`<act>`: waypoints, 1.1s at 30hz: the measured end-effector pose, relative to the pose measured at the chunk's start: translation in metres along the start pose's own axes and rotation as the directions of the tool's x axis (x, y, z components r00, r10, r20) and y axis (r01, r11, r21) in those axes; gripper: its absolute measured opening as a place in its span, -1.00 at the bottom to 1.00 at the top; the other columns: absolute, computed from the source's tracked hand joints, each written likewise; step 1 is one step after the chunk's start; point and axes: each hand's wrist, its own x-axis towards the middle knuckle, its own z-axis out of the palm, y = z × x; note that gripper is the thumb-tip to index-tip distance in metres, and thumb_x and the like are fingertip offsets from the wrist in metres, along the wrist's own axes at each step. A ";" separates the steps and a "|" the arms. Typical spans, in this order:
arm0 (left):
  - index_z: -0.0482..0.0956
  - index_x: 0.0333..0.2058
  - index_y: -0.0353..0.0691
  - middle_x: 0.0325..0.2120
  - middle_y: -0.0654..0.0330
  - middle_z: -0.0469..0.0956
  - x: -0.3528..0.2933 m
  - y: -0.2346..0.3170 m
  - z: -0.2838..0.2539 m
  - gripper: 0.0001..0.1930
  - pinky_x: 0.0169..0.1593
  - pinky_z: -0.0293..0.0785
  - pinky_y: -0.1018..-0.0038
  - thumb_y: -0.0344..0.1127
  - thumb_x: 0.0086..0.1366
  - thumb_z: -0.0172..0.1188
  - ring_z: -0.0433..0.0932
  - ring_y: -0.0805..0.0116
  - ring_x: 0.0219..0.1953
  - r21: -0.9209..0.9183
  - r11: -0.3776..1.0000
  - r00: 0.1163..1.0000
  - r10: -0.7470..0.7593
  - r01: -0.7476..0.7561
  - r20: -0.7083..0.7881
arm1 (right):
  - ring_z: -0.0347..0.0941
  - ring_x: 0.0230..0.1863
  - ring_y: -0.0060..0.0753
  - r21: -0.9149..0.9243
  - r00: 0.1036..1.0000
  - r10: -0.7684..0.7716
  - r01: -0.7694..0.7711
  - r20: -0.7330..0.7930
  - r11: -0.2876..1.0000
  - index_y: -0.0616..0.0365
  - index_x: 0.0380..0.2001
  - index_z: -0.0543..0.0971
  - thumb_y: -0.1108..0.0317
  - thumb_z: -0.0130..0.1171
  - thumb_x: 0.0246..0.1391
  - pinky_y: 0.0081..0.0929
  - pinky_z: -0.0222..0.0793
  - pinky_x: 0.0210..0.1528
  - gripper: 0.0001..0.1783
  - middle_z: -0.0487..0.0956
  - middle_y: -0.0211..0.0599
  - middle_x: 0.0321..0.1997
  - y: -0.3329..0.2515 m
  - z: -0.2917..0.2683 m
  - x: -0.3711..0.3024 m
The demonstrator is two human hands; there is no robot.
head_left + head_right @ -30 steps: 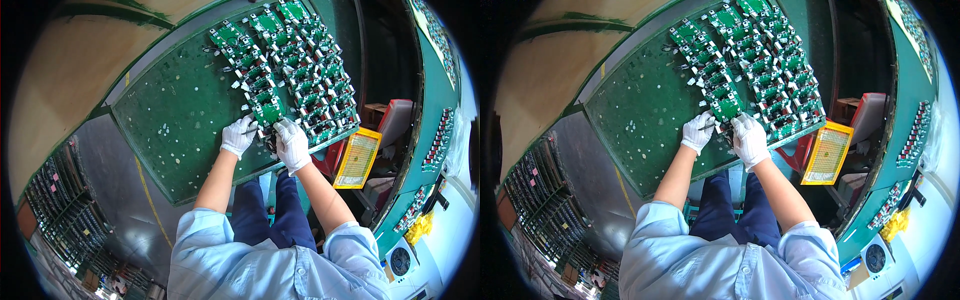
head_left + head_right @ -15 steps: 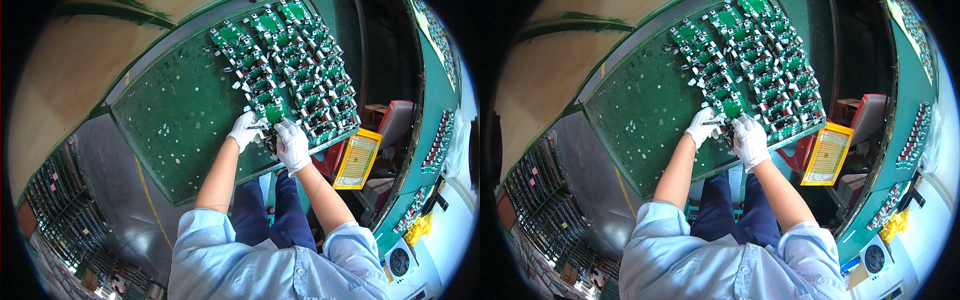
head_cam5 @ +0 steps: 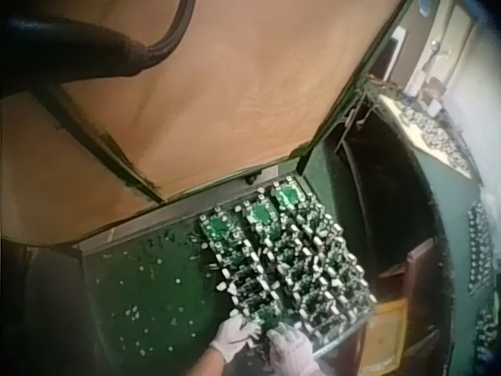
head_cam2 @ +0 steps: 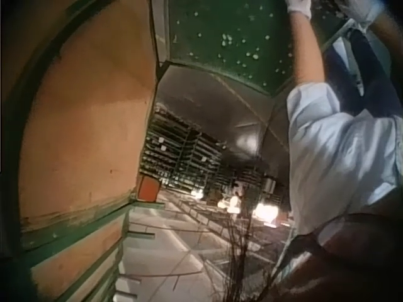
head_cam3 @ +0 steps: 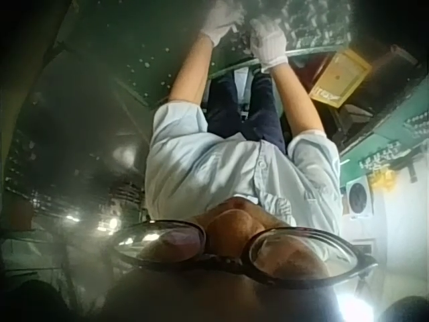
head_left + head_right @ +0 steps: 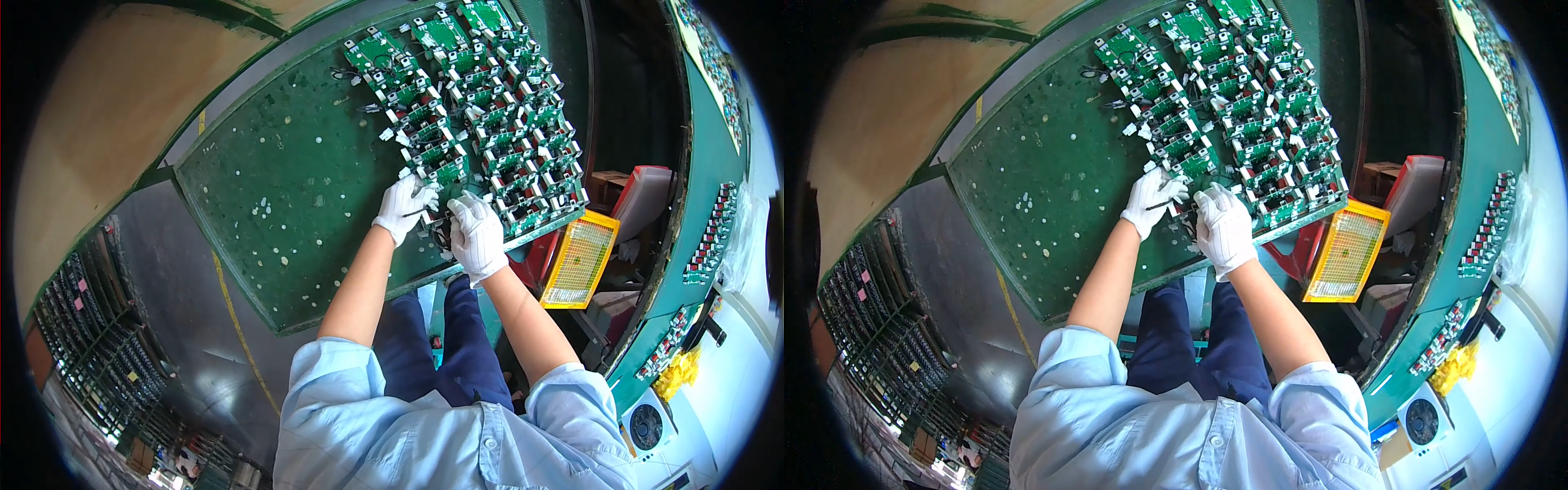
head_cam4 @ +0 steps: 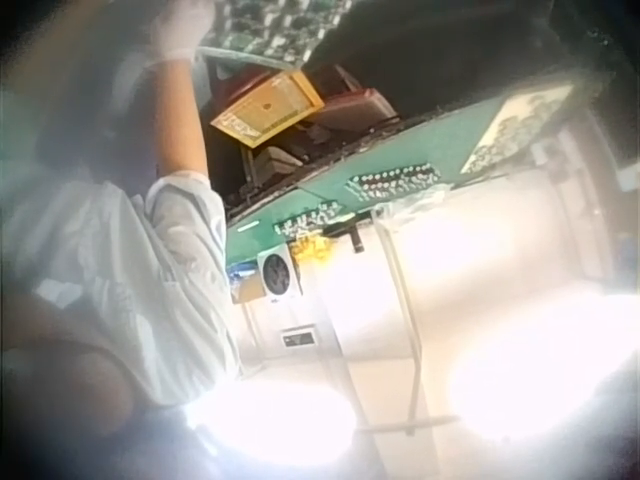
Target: The person assembles electronic circuit board modules by hand, then places them into batch trays.
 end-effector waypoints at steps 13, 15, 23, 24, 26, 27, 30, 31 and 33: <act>0.16 0.09 -0.13 -0.27 0.04 0.45 -0.064 -0.047 0.025 -0.42 -0.20 0.41 0.41 -0.47 0.01 0.00 0.47 0.26 -0.33 0.280 0.959 0.983 -0.079 0.031 0.165 | 0.41 -0.11 0.03 0.012 1.000 -0.021 0.020 0.019 1.000 0.15 -0.28 0.46 0.61 -0.01 -0.23 -0.20 0.35 -0.10 -0.67 0.48 -0.09 -0.25 -0.002 0.001 0.005; 0.13 0.08 -0.20 -0.21 0.14 0.39 -0.063 -0.065 0.043 -0.51 -0.16 0.35 0.48 -0.41 0.15 -0.04 0.40 0.37 -0.29 -0.139 0.983 0.988 -0.099 0.115 0.118 | 0.42 -0.12 0.02 -0.012 0.999 0.009 -0.010 -0.047 1.000 0.15 -0.32 0.48 0.62 -0.02 -0.23 -0.21 0.35 -0.11 -0.69 0.49 -0.10 -0.26 -0.007 0.009 0.010; -0.35 0.18 -0.52 -0.24 -0.16 0.35 -0.051 -0.027 0.080 -0.10 -0.27 0.46 0.35 -0.29 0.03 0.07 0.48 0.06 -0.32 0.623 0.782 0.997 0.038 0.014 -0.069 | 0.36 -0.06 0.01 -0.088 0.994 0.096 -0.101 -0.056 0.991 0.11 -0.17 0.45 0.62 0.03 -0.25 -0.24 0.31 -0.02 -0.56 0.44 -0.03 -0.10 0.002 -0.003 0.030; -0.35 0.18 -0.52 -0.24 -0.16 0.35 -0.052 -0.038 0.078 -0.10 -0.27 0.46 0.35 -0.29 0.03 0.07 0.48 0.06 -0.32 0.624 0.781 0.996 0.034 0.023 -0.080 | 0.35 -0.04 0.00 -0.032 0.990 0.129 -0.130 -0.052 0.991 0.12 -0.14 0.44 0.61 0.05 -0.22 -0.25 0.30 0.00 -0.55 0.43 -0.02 -0.07 -0.003 -0.005 0.030; -0.36 0.19 -0.47 -0.23 -0.14 0.37 -0.053 -0.057 0.072 -0.11 -0.28 0.48 0.34 -0.26 0.05 0.03 0.51 0.05 -0.30 0.843 0.534 0.993 0.113 -0.072 0.013 | 0.35 -0.02 -0.02 0.052 0.990 0.097 -0.092 -0.105 0.994 0.17 -0.11 0.42 0.60 0.06 -0.20 -0.26 0.29 0.00 -0.55 0.41 -0.01 -0.05 -0.017 -0.014 0.033; -0.35 0.21 -0.39 -0.22 -0.12 0.39 -0.060 -0.070 0.064 -0.13 -0.27 0.48 0.28 -0.31 0.05 0.01 0.52 0.04 -0.30 0.824 0.562 0.990 0.143 -0.072 -0.010 | 0.34 -0.01 -0.04 0.026 0.987 0.048 -0.045 -0.153 0.999 0.23 -0.10 0.40 0.61 0.07 -0.20 -0.26 0.29 0.01 -0.54 0.40 -0.02 -0.03 -0.033 -0.024 0.037; -0.31 0.23 -0.26 -0.23 -0.09 0.42 -0.059 -0.006 0.058 -0.17 -0.26 0.47 0.23 -0.36 0.05 -0.04 0.52 0.02 -0.31 0.539 0.829 0.988 -0.147 0.145 -0.040 | 0.42 -0.14 -0.27 0.054 0.950 0.237 -0.231 -0.201 0.971 0.25 -0.05 0.37 0.56 0.08 -0.08 -0.46 0.32 -0.07 -0.56 0.45 -0.10 -0.10 -0.020 -0.046 -0.019; -0.21 0.23 -0.17 -0.27 -0.08 0.46 -0.059 0.010 0.047 -0.23 -0.25 0.46 0.19 -0.39 0.05 -0.06 0.52 0.01 -0.33 0.546 0.815 0.980 -0.190 0.195 -0.066 | 0.43 -0.18 -0.31 0.249 0.889 0.438 -0.398 -0.133 0.883 0.26 -0.04 0.36 0.53 0.09 -0.05 -0.50 0.33 -0.10 -0.58 0.46 -0.12 -0.12 -0.022 -0.042 -0.042; -0.05 0.17 -0.18 -0.38 -0.08 0.50 -0.056 0.007 0.033 -0.34 -0.29 0.46 0.16 -0.37 0.06 -0.06 0.52 -0.04 -0.38 0.461 0.861 0.976 -0.173 0.214 -0.130 | 0.45 -0.23 -0.33 0.298 0.653 0.732 -0.751 0.197 0.589 0.26 0.01 0.30 0.39 0.14 -0.02 -0.49 0.35 -0.14 -0.51 0.48 -0.16 -0.16 -0.034 -0.040 -0.063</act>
